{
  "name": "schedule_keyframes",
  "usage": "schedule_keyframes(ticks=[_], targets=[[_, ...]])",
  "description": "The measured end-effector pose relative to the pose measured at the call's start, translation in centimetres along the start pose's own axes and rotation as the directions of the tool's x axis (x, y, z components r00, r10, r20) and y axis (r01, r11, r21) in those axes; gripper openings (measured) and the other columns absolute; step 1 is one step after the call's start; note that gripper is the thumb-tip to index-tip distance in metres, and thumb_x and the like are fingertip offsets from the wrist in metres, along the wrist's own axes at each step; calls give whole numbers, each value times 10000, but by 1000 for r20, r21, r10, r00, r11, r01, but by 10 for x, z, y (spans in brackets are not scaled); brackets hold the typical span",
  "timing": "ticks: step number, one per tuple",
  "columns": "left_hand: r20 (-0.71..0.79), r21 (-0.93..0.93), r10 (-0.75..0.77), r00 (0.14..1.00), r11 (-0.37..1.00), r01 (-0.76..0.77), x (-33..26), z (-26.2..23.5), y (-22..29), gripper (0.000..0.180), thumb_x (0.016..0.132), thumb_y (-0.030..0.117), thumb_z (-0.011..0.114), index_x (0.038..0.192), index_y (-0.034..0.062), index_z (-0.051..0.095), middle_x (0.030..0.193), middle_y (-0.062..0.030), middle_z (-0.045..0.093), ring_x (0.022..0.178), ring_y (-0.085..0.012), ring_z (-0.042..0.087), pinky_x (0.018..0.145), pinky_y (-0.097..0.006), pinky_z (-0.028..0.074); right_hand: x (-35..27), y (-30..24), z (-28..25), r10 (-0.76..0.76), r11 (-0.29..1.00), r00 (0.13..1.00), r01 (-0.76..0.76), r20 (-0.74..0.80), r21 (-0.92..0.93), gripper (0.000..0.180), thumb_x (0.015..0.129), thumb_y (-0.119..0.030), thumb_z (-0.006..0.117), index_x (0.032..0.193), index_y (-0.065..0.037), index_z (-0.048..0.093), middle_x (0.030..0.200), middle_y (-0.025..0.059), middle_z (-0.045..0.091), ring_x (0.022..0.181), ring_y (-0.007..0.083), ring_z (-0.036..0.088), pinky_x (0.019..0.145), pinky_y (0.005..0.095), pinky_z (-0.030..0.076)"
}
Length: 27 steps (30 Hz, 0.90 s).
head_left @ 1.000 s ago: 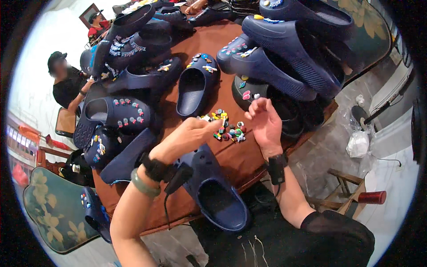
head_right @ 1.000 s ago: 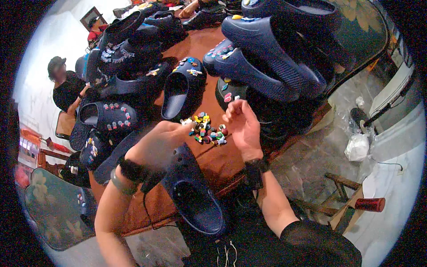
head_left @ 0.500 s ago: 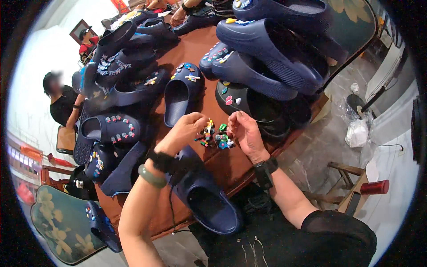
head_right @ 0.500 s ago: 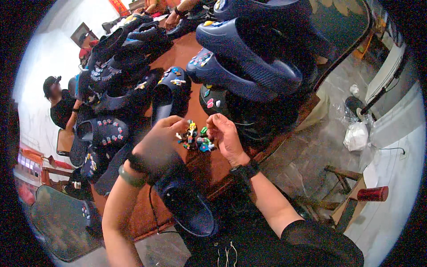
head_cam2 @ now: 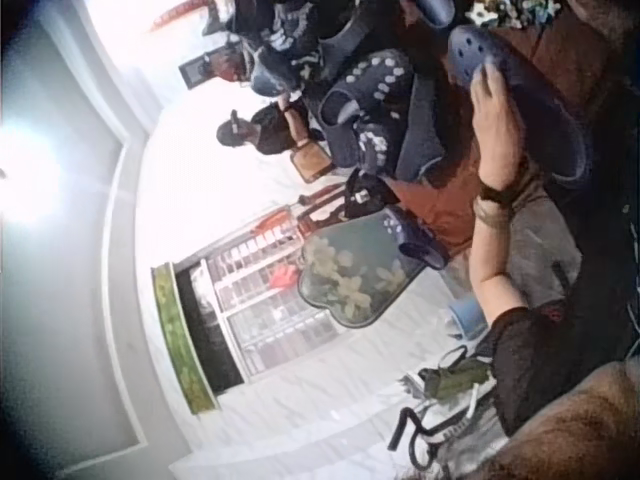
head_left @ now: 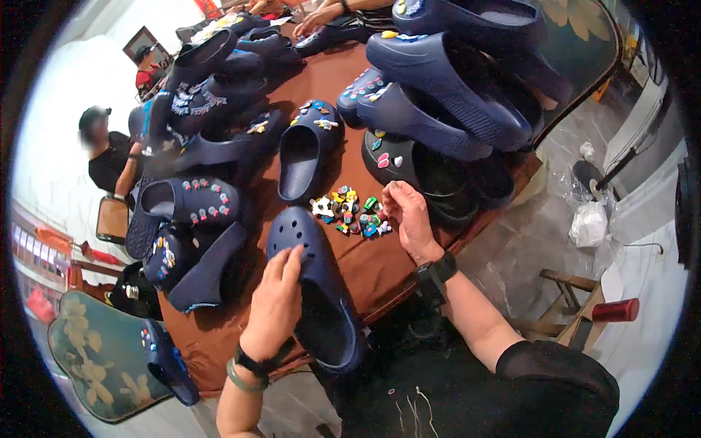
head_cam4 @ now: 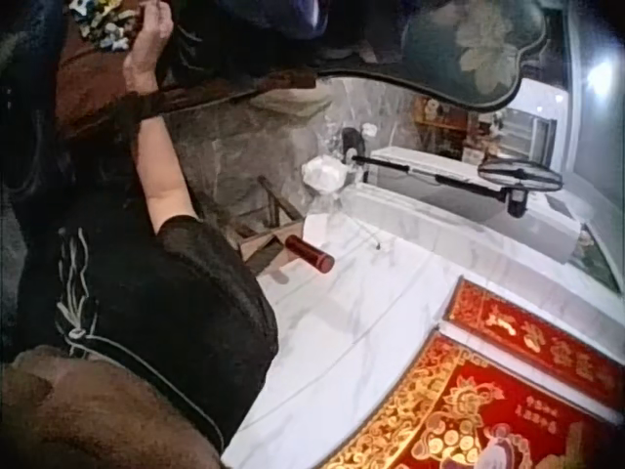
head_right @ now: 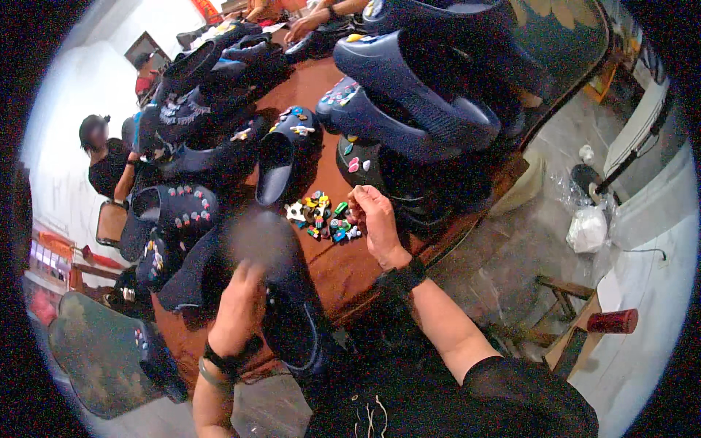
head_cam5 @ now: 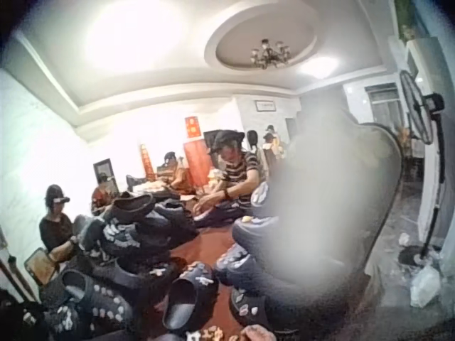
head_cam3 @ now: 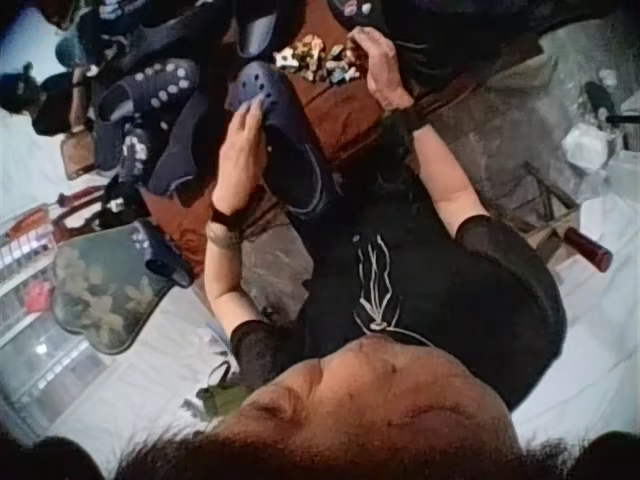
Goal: Manually inserting decorative charms into the holes of plastic clogs.
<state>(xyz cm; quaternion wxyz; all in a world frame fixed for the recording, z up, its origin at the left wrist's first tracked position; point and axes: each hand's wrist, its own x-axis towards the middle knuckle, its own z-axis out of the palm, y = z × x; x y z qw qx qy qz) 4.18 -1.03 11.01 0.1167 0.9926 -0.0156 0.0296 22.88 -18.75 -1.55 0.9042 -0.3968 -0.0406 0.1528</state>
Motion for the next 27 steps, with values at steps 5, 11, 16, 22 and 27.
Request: schedule_keyframes(ticks=[5, 11, 16, 22, 27], targets=[[-298, -388, 49, 953, 906, -168, 3, -57, 18, 440, 828, -13, 605, 1252, -56, 499, 1288, -196, 525, 1202, -289, 522, 968, -358, 418, 3, 3, 1, -34, 991, 999, 30, -22, -133, 196, 956, -218, 545, 832, -72, 582, 718, -34, 533, 609, 43, 467, 586, 205, 415], [-443, -644, -353, 825, 765, -19, -32, -153, 71, 642, 804, 282, 647, 1285, -103, 467, 1109, -199, 604, 1060, -276, 578, 717, -284, 523, 9, 12, 9, -78, 979, 989, 99, 125, -177, 156, 941, -172, 563, 833, -65, 597, 739, -22, 578, 646, 45, 510, 613, 202, 418], [-600, -340, -103, 794, 931, -136, -41, -165, 49, 686, 805, 347, 639, 1303, -87, 457, 1170, -203, 571, 1080, -281, 565, 710, -287, 510, -2, 9, 16, -111, 947, 992, 123, 57, -298, 98, 923, -119, 563, 909, -41, 621, 774, -26, 574, 670, 57, 514, 623, 210, 413], [-651, -229, -62, 756, 966, -118, -55, -170, 54, 740, 806, 426, 630, 1325, -67, 444, 1243, -207, 530, 1103, -287, 549, 701, -290, 494, -5, 9, 3, -97, 947, 990, 123, 102, -298, 99, 922, -122, 569, 876, -39, 597, 740, -19, 552, 663, 59, 502, 612, 216, 404], [-683, -173, -45, 729, 980, -101, -50, -159, 49, 786, 807, 492, 621, 1343, -51, 434, 1303, -211, 497, 1123, -292, 535, 694, -293, 481, -1, 12, 2, -174, 905, 977, 207, 122, -372, 120, 928, -132, 578, 847, -44, 593, 709, -44, 522, 620, 47, 446, 580, 210, 360]])
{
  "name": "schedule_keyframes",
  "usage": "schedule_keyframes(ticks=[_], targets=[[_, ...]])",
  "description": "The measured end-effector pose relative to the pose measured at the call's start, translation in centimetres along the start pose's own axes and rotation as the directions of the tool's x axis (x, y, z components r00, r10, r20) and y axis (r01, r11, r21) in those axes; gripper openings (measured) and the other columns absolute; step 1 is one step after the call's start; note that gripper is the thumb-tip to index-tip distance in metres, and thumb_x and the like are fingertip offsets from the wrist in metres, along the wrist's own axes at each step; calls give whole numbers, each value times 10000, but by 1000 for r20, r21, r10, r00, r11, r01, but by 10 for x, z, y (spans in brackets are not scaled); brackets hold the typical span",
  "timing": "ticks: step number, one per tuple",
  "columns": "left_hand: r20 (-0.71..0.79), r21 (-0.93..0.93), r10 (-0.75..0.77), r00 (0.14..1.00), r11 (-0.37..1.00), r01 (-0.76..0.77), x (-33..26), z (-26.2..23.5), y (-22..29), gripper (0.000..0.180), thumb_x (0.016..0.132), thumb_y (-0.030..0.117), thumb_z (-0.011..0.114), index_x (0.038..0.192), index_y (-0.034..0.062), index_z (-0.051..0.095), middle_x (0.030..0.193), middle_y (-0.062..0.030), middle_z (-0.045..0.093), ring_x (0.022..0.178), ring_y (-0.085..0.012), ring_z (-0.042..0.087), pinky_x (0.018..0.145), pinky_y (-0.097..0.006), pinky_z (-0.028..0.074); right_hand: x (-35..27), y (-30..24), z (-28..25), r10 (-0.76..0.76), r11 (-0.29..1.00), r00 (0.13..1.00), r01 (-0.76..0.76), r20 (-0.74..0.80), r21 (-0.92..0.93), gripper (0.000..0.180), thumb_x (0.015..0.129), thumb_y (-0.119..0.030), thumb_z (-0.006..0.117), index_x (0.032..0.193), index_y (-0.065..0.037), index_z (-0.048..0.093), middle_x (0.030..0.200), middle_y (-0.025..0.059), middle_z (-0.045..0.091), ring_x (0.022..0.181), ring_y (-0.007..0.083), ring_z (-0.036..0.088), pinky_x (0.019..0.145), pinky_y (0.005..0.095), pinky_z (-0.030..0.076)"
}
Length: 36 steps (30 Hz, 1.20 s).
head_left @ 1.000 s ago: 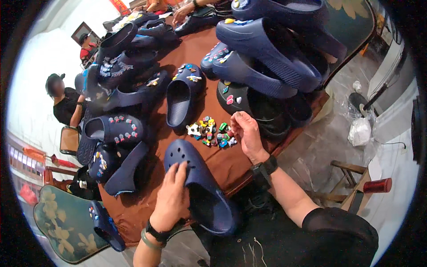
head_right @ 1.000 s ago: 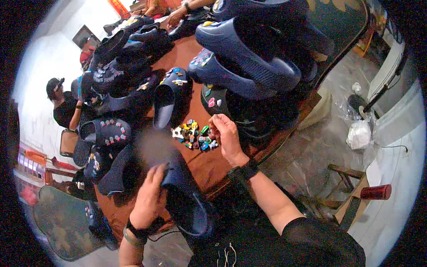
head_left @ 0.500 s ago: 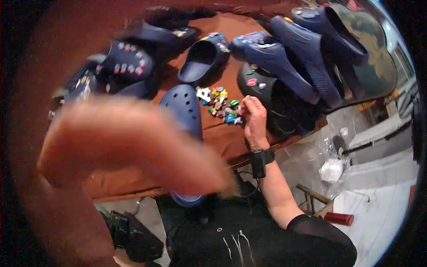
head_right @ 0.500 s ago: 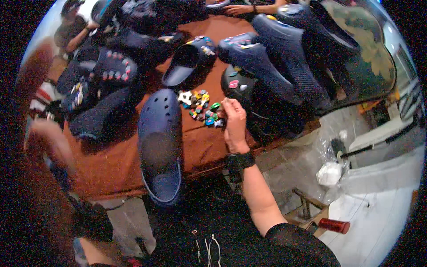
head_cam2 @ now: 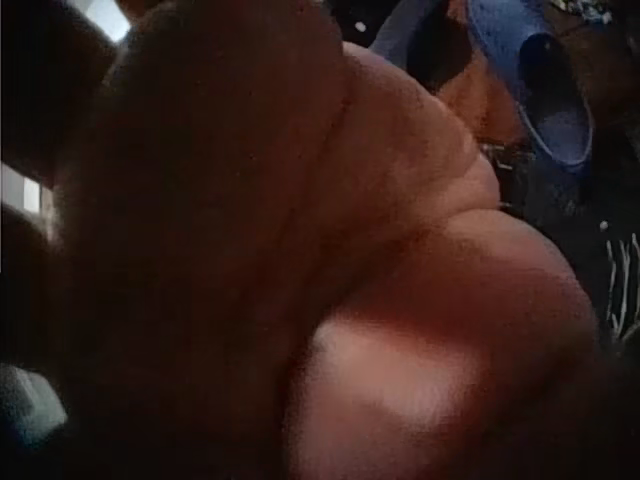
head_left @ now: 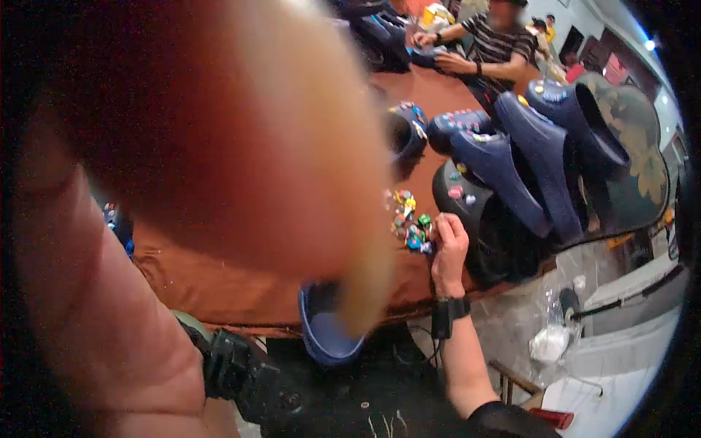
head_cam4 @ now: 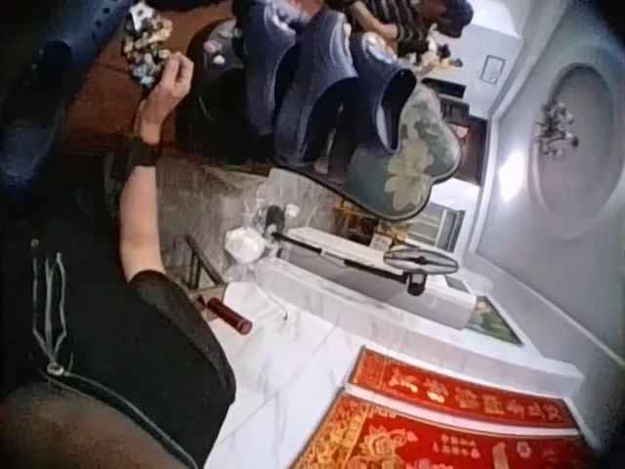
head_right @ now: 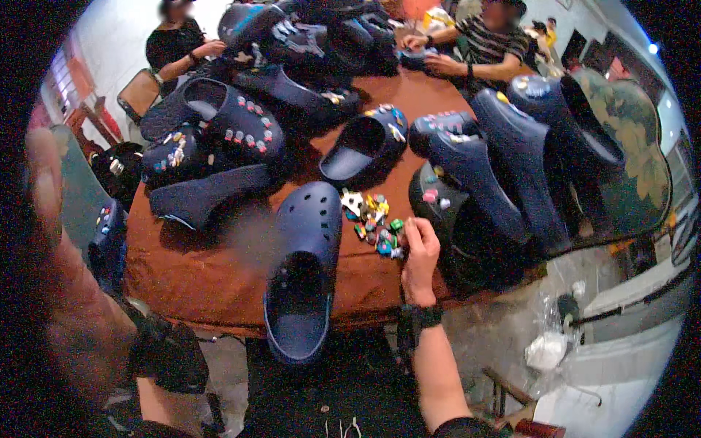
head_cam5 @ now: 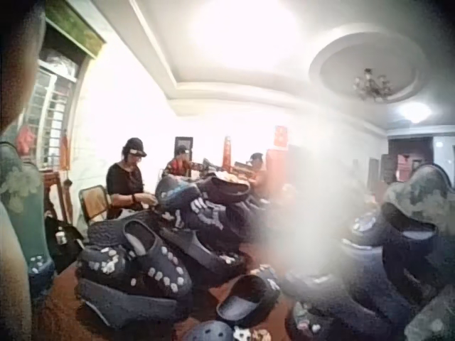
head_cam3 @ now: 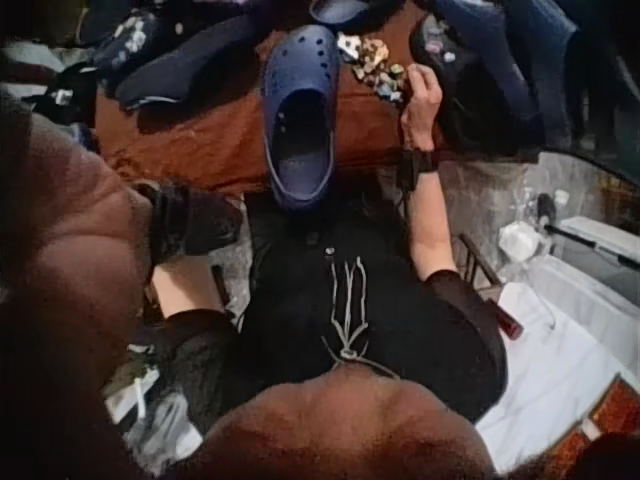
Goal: Manually inserting decorative charms into the holes of plastic clogs.
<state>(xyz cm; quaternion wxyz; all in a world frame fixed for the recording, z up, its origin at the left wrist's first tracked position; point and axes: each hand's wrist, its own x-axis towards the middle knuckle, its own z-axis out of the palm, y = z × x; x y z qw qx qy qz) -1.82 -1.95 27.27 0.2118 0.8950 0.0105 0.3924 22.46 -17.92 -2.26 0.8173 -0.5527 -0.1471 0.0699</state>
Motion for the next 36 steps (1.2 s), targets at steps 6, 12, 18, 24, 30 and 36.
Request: schedule_keyframes(ticks=[6, 12, 18, 24, 30, 36], targets=[[-444, -21, 231, 866, 963, -268, -11, -7, -7, 843, 808, 571, 612, 1364, -32, 422, 1376, -215, 456, 1146, -298, 519, 686, -297, 466, 1, 0, 24, -35, 992, 999, 34, -14, -123, 78, 924, -108, 580, 914, -40, 616, 772, -29, 545, 657, 46, 486, 617, 200, 405], [324, -319, 101, 941, 948, 8, -11, 88, -65, 283, 815, 121, 687, 1069, 3, 643, 1016, -174, 631, 898, -294, 621, 726, -349, 483, 30, 12, -1, -266, 750, 944, 331, 197, -573, 201, 879, -21, 539, 1066, -16, 613, 1038, 108, 590, 873, 230, 592, 760, 315, 475], [582, -51, 100, 807, 995, -86, -68, 156, -114, 395, 869, 361, 630, 1133, 66, 617, 1193, -134, 549, 1140, -321, 492, 986, -411, 390, 49, 32, 12, -206, 417, 873, 488, 443, -767, 277, 716, -54, 587, 975, -84, 682, 1018, 129, 616, 942, 340, 544, 864, 413, 448], [600, -129, -36, 799, 982, 141, -77, 161, -121, 341, 909, 291, 582, 1154, 54, 599, 1286, -129, 513, 1241, -299, 440, 1039, -413, 347, 44, 21, 14, -318, 390, 849, 522, 421, -758, 141, 781, -93, 634, 907, -60, 686, 934, 107, 637, 929, 303, 535, 863, 397, 425], [444, -491, -295, 846, 710, 505, -72, 162, -125, 267, 958, 112, 539, 1196, -2, 583, 1154, -101, 600, 1085, -182, 561, 922, -292, 441, 27, -29, 55, -475, 582, 769, 639, 428, -503, 112, 789, -78, 690, 899, -69, 708, 899, 53, 660, 944, 226, 556, 849, 353, 423], [296, -638, -309, 904, 641, 427, -59, 157, -116, 192, 914, 51, 593, 1082, -21, 651, 1011, -68, 650, 955, -126, 594, 834, -250, 469, 7, -52, 97, -332, 864, 750, 485, 573, -135, 154, 716, -67, 779, 854, -75, 712, 875, 43, 650, 884, 184, 588, 796, 309, 454]])
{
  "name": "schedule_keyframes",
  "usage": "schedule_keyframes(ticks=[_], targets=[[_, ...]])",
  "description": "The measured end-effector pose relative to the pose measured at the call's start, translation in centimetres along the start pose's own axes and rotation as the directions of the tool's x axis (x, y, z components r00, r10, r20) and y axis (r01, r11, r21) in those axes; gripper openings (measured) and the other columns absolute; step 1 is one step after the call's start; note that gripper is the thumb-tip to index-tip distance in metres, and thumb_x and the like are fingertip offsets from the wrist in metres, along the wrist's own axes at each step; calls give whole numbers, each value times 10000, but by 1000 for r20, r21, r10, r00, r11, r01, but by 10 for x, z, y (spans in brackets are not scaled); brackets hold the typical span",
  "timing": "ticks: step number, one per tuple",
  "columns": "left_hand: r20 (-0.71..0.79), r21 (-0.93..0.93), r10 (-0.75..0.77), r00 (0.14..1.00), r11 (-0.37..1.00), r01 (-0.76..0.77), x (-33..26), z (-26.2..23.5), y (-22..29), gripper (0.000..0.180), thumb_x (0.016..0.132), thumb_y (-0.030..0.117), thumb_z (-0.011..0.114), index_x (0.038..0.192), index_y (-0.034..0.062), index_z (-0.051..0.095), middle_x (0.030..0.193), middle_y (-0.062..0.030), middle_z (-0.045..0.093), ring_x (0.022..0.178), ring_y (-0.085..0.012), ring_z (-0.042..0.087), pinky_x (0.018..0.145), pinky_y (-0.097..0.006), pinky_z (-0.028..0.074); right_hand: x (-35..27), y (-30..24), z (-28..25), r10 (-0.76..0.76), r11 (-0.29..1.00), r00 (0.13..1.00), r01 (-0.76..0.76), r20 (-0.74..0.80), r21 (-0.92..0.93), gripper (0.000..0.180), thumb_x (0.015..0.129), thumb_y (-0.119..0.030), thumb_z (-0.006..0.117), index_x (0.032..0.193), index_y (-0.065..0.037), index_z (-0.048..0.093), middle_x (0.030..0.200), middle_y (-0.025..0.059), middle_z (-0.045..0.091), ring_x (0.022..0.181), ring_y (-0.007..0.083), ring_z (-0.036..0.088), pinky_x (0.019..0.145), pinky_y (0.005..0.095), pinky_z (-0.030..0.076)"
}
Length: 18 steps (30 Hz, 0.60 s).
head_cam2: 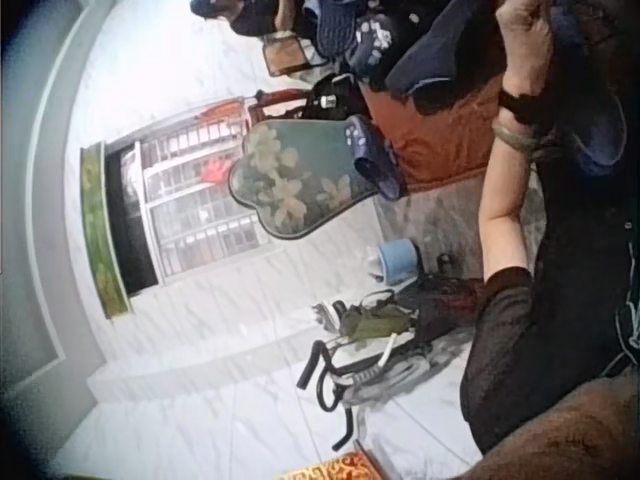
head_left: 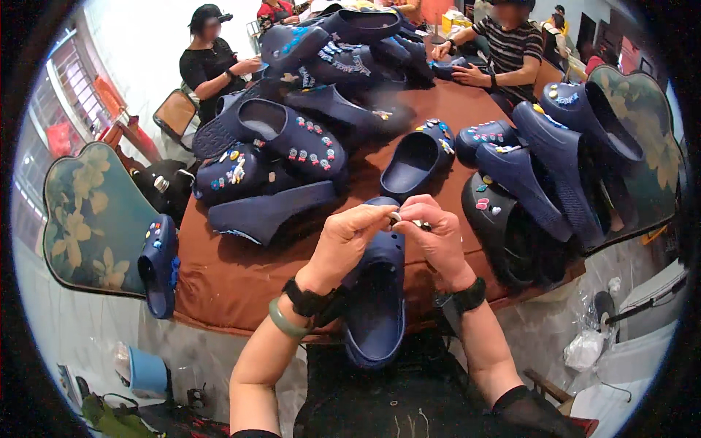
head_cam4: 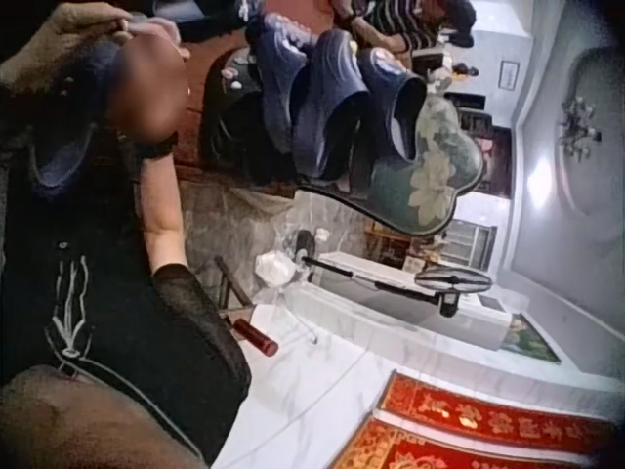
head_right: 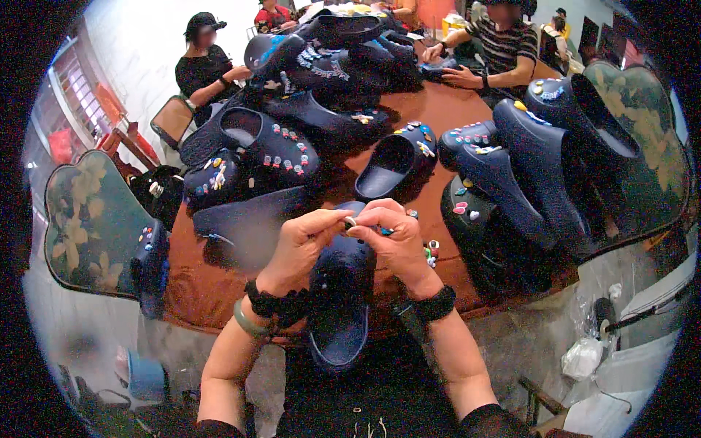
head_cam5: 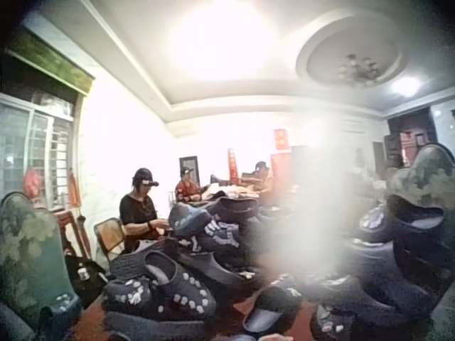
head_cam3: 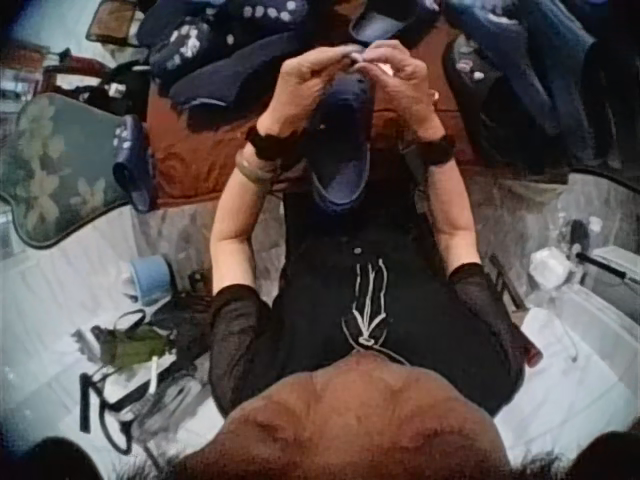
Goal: Manually inserting decorative charms into the holes of plastic clogs.
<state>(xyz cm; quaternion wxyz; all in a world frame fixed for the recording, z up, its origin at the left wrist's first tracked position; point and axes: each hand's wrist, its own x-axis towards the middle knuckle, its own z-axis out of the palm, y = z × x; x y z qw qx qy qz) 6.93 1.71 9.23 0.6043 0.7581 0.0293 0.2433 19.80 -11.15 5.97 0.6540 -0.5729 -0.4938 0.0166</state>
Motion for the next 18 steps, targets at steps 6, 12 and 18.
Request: schedule_keyframes(ticks=[6, 12, 18], targets=[[-42, 191, 15, 999, 981, -7, -25, -28, -1, 166, 877, 47, 634, 1026, -18, 668, 924, -58, 662, 877, -113, 599, 759, -235, 475, 2, -3, 16, 5, 999, 983, -12, 184, 34, 85, 780, -53, 721, 862, -47, 699, 922, 70, 641, 873, 185, 595, 774, 297, 464], [-335, -99, -173, 926, 984, 148, -62, -39, -38, 143, 838, 0, 669, 978, -6, 695, 967, -57, 674, 850, -113, 618, 762, -229, 494, -24, 69, -1, 434, 900, 884, -417, -176, 123, 170, 936, -148, 588, 911, -9, 683, 829, 3, 651, 725, 51, 556, 669, 209, 443], [-391, -67, -36, 920, 998, 11, -74, -18, -49, 118, 804, 15, 714, 921, 18, 727, 969, -73, 692, 911, -137, 635, 808, -250, 505, -22, 71, 7, 336, 938, 934, -344, -122, -49, 170, 925, -168, 616, 880, -8, 652, 794, -24, 616, 742, 56, 525, 677, 213, 426]])
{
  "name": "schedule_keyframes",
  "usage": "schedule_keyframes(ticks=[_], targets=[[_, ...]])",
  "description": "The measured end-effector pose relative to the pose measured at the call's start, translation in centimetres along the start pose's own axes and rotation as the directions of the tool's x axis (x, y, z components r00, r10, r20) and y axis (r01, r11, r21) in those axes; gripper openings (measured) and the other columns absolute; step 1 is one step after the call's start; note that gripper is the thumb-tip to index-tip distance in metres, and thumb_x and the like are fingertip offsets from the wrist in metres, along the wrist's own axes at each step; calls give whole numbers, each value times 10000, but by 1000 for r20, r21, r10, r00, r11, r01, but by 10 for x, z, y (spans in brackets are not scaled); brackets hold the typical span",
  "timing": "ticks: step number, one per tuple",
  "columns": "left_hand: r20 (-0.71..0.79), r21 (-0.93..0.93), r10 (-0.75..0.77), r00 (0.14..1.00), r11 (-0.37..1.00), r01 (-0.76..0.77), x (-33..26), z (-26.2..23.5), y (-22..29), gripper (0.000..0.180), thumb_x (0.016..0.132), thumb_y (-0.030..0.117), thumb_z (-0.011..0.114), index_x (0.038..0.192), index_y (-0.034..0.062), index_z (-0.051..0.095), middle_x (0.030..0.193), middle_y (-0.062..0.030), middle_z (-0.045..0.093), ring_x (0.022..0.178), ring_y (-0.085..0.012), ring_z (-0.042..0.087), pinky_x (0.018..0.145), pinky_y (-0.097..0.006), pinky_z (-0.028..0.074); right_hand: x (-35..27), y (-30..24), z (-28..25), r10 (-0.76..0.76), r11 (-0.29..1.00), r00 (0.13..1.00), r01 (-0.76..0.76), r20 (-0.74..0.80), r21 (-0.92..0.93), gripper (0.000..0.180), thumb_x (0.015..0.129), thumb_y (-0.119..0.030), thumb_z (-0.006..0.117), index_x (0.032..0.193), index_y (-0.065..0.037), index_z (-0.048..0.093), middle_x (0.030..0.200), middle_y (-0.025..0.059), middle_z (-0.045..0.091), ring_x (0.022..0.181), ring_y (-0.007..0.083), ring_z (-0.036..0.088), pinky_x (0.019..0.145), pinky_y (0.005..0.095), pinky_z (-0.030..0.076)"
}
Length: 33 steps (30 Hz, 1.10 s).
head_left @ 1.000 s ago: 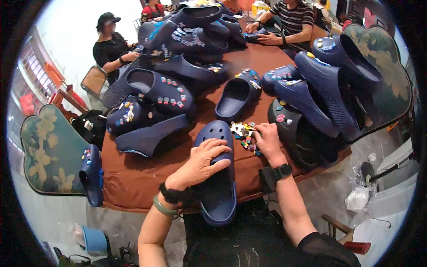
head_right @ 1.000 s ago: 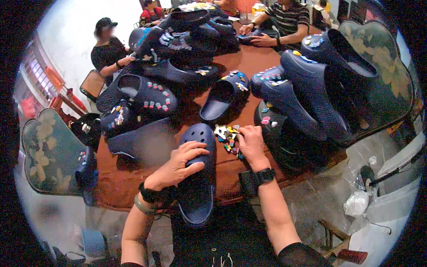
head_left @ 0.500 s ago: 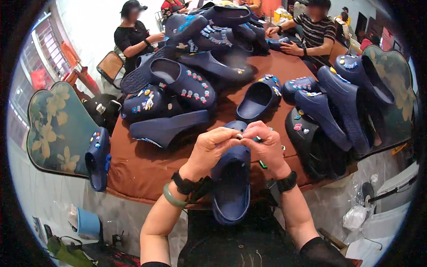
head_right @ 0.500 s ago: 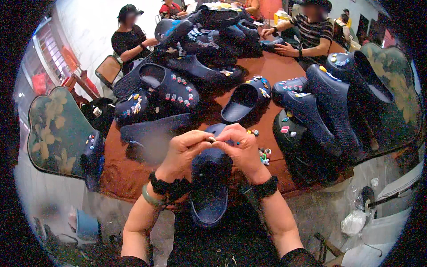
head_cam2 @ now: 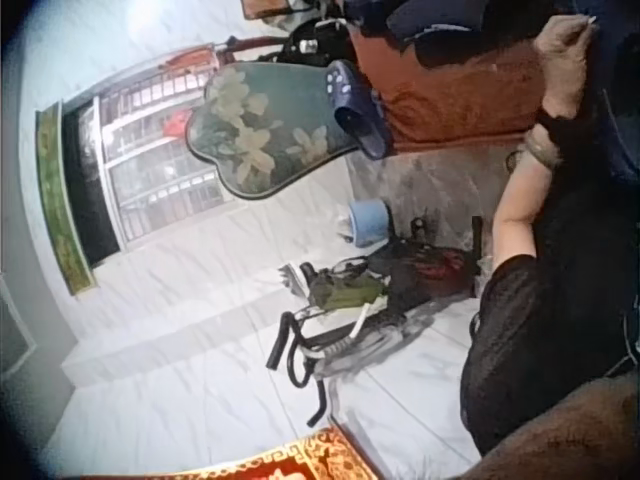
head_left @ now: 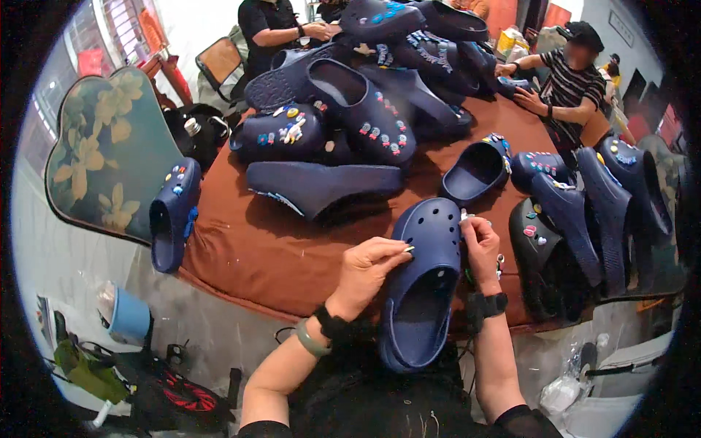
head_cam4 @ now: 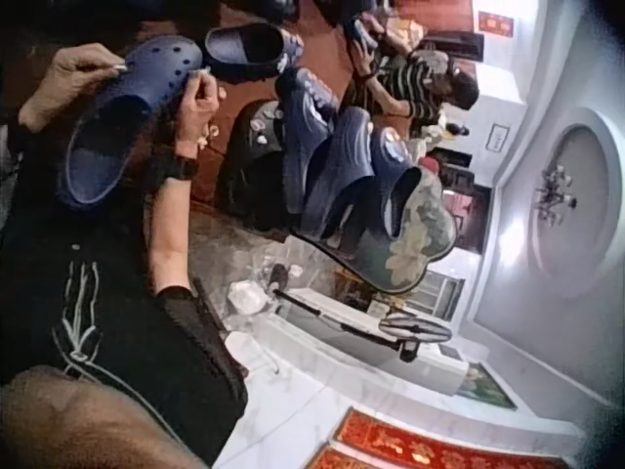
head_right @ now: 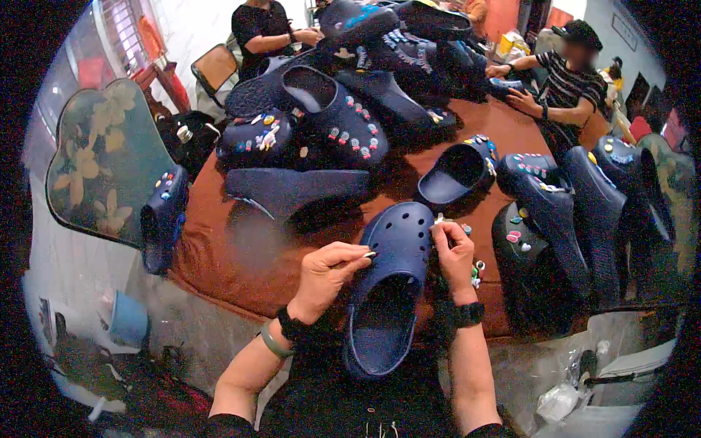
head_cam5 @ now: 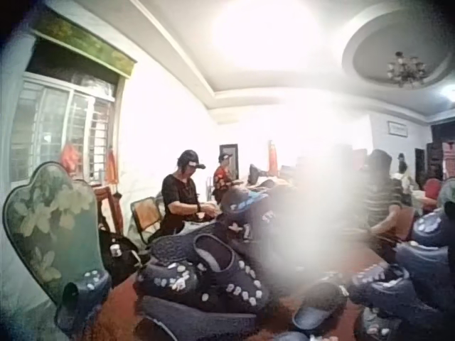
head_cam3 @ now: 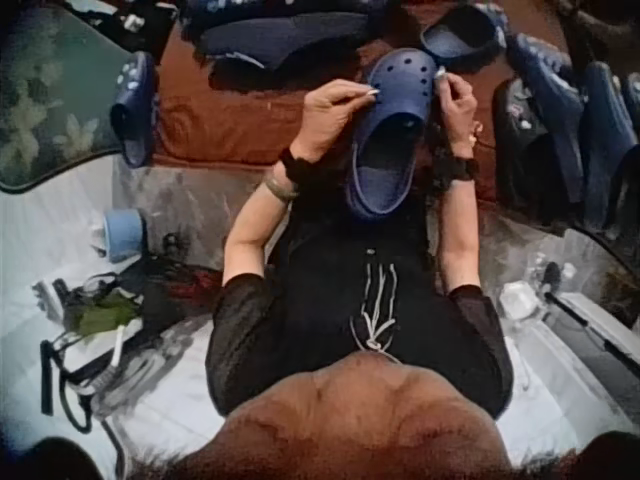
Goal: Manually inserting decorative charms into the holes of plastic clogs.
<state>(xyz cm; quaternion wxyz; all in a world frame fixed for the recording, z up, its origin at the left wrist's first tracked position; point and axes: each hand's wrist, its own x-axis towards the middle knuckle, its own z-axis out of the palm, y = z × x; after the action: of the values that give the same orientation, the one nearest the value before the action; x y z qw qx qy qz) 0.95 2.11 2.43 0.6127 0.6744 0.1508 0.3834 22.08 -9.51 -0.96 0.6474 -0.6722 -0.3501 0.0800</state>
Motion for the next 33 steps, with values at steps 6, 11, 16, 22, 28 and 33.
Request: schedule_keyframes(ticks=[6, 11, 16, 22, 28, 33], targets=[[-3, 210, 227, 974, 952, -222, -7, 6, -6, 163, 738, -6, 740, 897, 19, 715, 925, -116, 695, 873, -220, 655, 790, -311, 519, 0, -1, 4, -60, 997, 998, 60, 12, -37, 138, 909, -131, 632, 854, -5, 621, 775, -31, 580, 743, 61, 495, 674, 219, 418], [109, 412, 423, 899, 804, -428, -11, 3, -2, 206, 744, -15, 721, 940, 44, 695, 940, -103, 689, 897, -268, 641, 779, -351, 506, -1, -3, 4, -96, 994, 995, 97, 23, -58, 117, 898, -112, 640, 859, -9, 603, 784, -30, 580, 746, 65, 499, 678, 223, 421], [314, 499, 404, 859, 700, -511, -16, 2, 13, 294, 712, 160, 789, 961, 51, 677, 992, -86, 661, 986, -289, 595, 850, -406, 452, 0, 6, 7, -67, 997, 997, 68, 36, -24, 130, 890, -115, 644, 853, -5, 585, 773, 2, 577, 739, 78, 509, 684, 227, 422], [352, 616, 292, 889, 643, -455, -29, 23, 38, 560, 604, 275, 829, 1038, 24, 578, 1046, -136, 583, 1018, -331, 546, 876, -434, 413, -3, -3, 10, -47, 999, 998, 47, 35, -3, 107, 889, -108, 641, 864, -19, 586, 756, 3, 558, 710, 82, 503, 658, 233, 418], [399, 701, 190, 897, 567, -432, -32, 33, 44, 525, 608, 77, 701, 1111, -10, 579, 1066, -144, 574, 1032, -343, 535, 900, -438, 386, -2, -6, 6, -145, 984, 985, 154, 93, -94, 75, 887, -97, 606, 889, -23, 597, 787, 79, 601, 725, 187, 575, 673, 302, 457], [384, 705, 160, 909, 585, -401, -26, 24, 40, 473, 610, -3, 633, 1083, -8, 612, 1061, -134, 574, 1027, -313, 532, 905, -420, 369, -4, -13, 15, -196, 978, 980, 194, -27, -77, 110, 866, -119, 621, 878, -11, 608, 815, 142, 616, 767, 294, 614, 695, 368, 481]])
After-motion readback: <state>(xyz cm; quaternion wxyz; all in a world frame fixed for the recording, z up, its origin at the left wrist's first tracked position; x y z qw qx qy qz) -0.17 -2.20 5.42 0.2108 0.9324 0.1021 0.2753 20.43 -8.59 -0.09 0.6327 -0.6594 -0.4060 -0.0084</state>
